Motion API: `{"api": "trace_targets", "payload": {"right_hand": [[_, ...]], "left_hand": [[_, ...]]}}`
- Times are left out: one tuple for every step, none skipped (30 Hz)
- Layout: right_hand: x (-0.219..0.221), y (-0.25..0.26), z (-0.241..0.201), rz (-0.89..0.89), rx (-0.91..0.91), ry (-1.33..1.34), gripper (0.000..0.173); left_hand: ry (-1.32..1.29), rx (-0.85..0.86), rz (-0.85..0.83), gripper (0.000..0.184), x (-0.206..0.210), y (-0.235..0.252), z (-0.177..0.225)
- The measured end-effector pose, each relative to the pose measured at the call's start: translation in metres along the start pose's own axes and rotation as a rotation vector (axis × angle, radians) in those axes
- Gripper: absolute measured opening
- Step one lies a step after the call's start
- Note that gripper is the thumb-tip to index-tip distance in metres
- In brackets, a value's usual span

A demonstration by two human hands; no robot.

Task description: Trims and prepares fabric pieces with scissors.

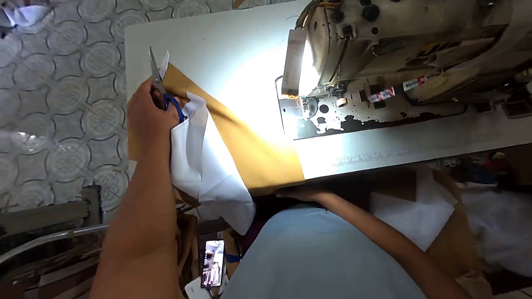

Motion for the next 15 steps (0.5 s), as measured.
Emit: {"api": "trace_targets", "payload": {"right_hand": [[0.013, 0.005, -0.013, -0.051, -0.044, -0.024, 0.072], [0.019, -0.002, -0.023, -0.097, -0.087, -0.025, 0.069], [0.015, -0.020, -0.027, -0.117, -0.127, 0.022, 0.061], [-0.005, -0.046, -0.024, -0.073, -0.138, 0.142, 0.051], [-0.040, -0.079, -0.017, 0.017, -0.178, 0.329, 0.037], [-0.085, -0.116, -0.001, 0.157, -0.202, 0.496, 0.025], [-0.132, -0.156, 0.027, 0.345, -0.177, 0.580, 0.017], [-0.173, -0.197, 0.065, 0.514, -0.111, 0.589, 0.017], [-0.207, -0.236, 0.105, 0.636, -0.038, 0.508, 0.025], [-0.238, -0.267, 0.142, 0.748, 0.053, 0.307, 0.031], [-0.262, -0.289, 0.171, 0.832, 0.141, 0.127, 0.036], [-0.275, -0.306, 0.188, 0.910, 0.215, -0.004, 0.044], [-0.279, -0.317, 0.191, 0.988, 0.252, -0.106, 0.053], [-0.275, -0.321, 0.174, 1.062, 0.243, -0.163, 0.060], [-0.266, -0.317, 0.145, 1.134, 0.169, -0.196, 0.061]], "left_hand": [[0.011, -0.036, 0.019, 0.062, -0.001, -0.002, -0.001], [0.019, -0.074, 0.016, 0.062, -0.005, -0.007, 0.000], [0.028, -0.096, -0.006, 0.063, -0.011, -0.014, 0.004], [0.038, -0.092, -0.036, 0.063, -0.018, -0.026, 0.015], [0.046, -0.053, -0.062, 0.060, -0.024, -0.039, 0.029], [0.074, 0.000, -0.094, 0.058, -0.028, -0.052, 0.046], [0.091, 0.048, -0.122, 0.056, -0.028, -0.067, 0.062], [0.097, 0.099, -0.156, 0.055, -0.026, -0.087, 0.078], [0.090, 0.150, -0.191, 0.056, -0.024, -0.110, 0.095], [0.081, 0.201, -0.204, 0.056, -0.021, -0.128, 0.113], [0.066, 0.241, -0.198, 0.055, -0.020, -0.141, 0.130], [0.061, 0.263, -0.185, 0.055, -0.018, -0.151, 0.142], [0.059, 0.273, -0.161, 0.055, -0.016, -0.157, 0.149], [0.052, 0.275, -0.139, 0.056, -0.014, -0.162, 0.153], [0.036, 0.269, -0.121, 0.056, -0.013, -0.163, 0.155]]}}
Point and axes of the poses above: each hand's wrist, its own y-axis towards the middle knuckle, its own x-axis out of the palm, z = x × y, the point moved 10 cm from there along y, towards the middle knuckle, and after that the axes turned 11 degrees about z, right-handed, at the moved point
